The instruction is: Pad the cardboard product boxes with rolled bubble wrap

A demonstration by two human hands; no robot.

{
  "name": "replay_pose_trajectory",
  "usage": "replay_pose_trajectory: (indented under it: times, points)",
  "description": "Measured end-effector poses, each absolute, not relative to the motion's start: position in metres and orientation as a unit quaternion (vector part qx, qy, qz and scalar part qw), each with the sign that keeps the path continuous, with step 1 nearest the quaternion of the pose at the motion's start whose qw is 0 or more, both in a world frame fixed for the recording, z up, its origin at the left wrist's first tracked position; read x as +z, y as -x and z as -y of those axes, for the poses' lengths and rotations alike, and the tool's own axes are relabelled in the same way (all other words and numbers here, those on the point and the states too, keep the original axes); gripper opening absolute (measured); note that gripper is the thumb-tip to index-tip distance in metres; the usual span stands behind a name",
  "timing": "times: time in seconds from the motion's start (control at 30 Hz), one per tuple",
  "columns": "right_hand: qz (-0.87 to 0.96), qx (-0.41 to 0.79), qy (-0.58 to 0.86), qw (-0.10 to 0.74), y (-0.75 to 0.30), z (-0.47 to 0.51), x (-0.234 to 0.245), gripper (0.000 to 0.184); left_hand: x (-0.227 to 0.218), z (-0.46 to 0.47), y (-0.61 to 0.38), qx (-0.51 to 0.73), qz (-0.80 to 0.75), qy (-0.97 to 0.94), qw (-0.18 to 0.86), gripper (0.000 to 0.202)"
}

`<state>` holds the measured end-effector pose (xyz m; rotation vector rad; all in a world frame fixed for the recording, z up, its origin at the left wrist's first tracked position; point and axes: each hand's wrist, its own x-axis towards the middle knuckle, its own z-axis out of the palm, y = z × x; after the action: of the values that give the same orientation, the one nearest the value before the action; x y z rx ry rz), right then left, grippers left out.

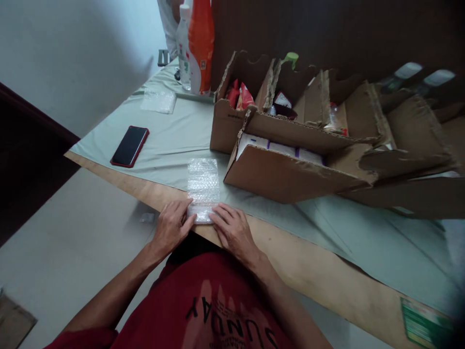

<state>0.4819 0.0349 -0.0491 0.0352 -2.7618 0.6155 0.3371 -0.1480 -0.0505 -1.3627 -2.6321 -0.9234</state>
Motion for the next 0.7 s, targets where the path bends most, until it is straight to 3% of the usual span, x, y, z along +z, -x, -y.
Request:
replay_pose_trajectory:
  times: [0.2, 0.37, 0.5, 0.7]
  points:
    - [0.935, 0.343, 0.019, 0.093, -0.482, -0.035, -0.039, 0.028, -0.034, 0.161, -0.344, -0.367, 0.77, 0.52, -0.044, 0.036]
    - [0.949, 0.262, 0.089, 0.148, -0.489, -0.03, -0.035, 0.03, -0.049, 0.149, -0.337, -0.343, 0.804, 0.483, -0.051, 0.032]
    - [0.968, 0.206, 0.018, 0.142, -0.487, -0.028, -0.039, 0.034, -0.053, 0.145, -0.334, -0.329, 0.816, 0.475, -0.004, 0.033]
    - [0.945, 0.306, 0.03, 0.108, -0.484, -0.028, -0.04, 0.03, -0.043, 0.16, -0.342, -0.369, 0.771, 0.517, -0.043, 0.04]
